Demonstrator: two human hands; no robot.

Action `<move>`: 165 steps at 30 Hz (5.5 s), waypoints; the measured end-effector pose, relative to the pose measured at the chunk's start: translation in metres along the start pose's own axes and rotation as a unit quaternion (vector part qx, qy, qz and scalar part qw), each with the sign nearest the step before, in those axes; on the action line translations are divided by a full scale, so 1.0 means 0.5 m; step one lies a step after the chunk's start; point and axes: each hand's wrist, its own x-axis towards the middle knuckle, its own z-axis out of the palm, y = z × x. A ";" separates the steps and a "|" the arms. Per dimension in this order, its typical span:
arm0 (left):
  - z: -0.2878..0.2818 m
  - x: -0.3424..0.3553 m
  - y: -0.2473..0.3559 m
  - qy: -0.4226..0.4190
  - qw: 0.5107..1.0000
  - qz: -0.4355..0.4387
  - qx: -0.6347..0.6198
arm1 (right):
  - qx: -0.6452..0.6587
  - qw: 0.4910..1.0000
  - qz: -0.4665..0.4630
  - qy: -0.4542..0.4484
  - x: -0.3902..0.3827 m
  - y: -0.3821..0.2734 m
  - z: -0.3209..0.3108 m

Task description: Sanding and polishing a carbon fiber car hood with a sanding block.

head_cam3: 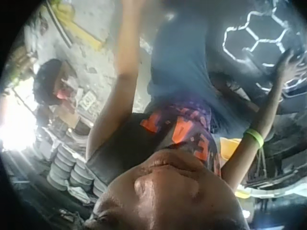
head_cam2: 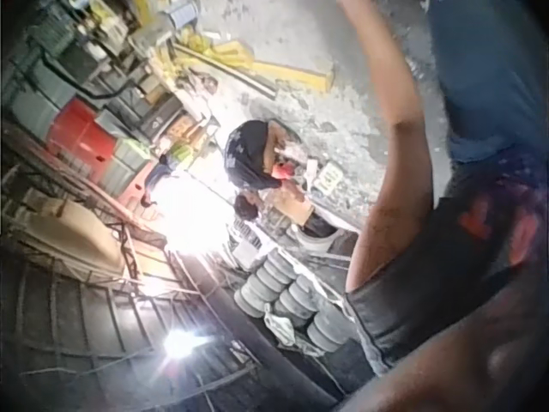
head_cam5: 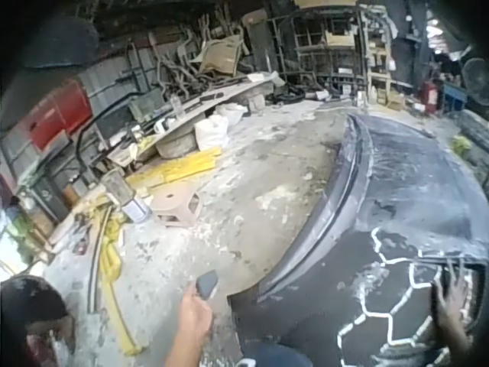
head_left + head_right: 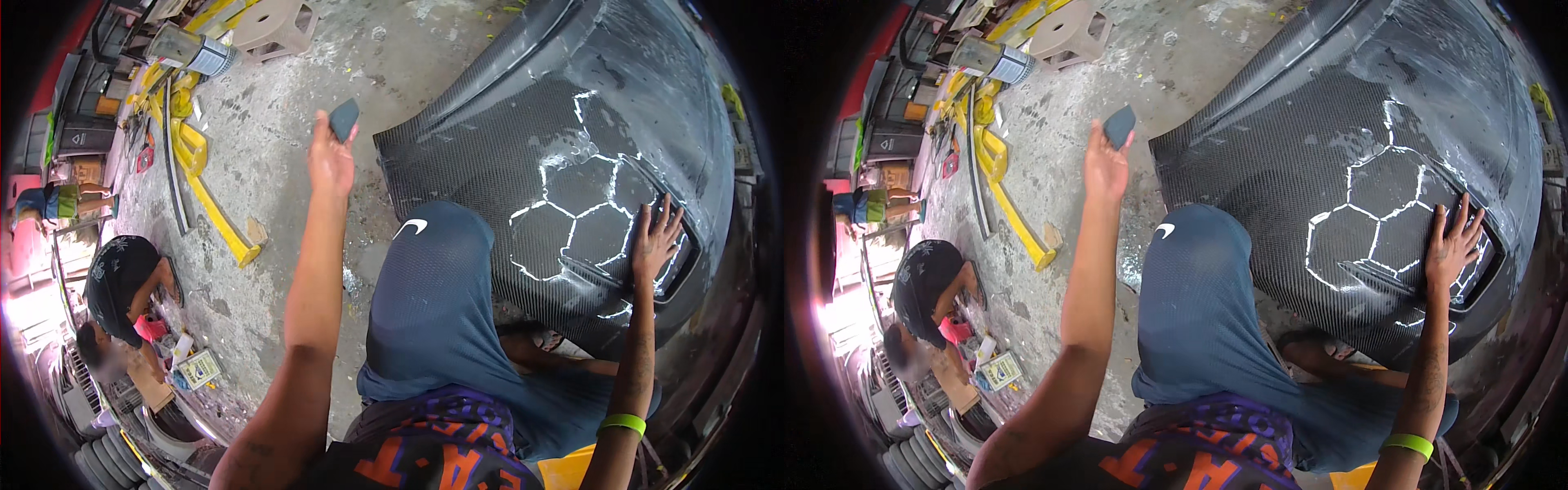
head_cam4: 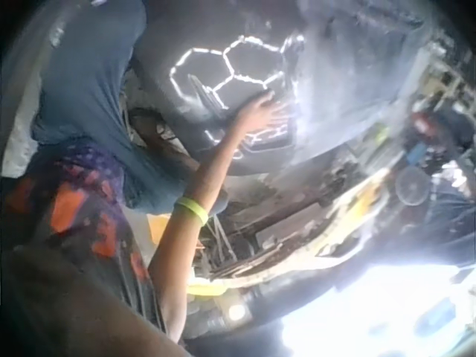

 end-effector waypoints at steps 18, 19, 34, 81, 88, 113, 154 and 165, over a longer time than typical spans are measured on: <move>0.002 -0.062 -0.055 -0.340 0.580 0.364 0.645 | -0.009 1.000 0.002 -0.003 0.008 0.008 0.004; 0.005 -0.057 -0.052 -0.347 0.575 0.363 0.646 | -0.017 1.000 0.013 -0.020 0.007 0.009 0.005; 0.020 -0.035 -0.023 -0.417 0.496 0.357 0.673 | -0.005 1.000 0.002 -0.013 0.005 0.014 0.002; -0.002 -0.067 -0.070 -0.356 0.650 0.355 0.570 | 0.002 1.000 0.006 -0.016 0.010 0.013 -0.005; 0.012 -0.076 -0.075 -0.341 0.624 0.381 0.591 | 0.016 1.000 -0.006 -0.004 0.007 0.003 -0.008; 0.019 -0.087 -0.085 -0.321 0.595 0.435 0.595 | 0.006 1.000 0.014 -0.014 0.012 0.009 -0.006; 0.008 -0.071 -0.064 -0.260 0.745 0.315 0.527 | 0.179 0.851 -0.481 -0.110 0.107 -0.793 0.017; 0.030 -0.079 -0.076 -0.313 0.633 0.317 0.634 | 0.218 0.824 -0.512 -0.109 0.153 -0.821 0.082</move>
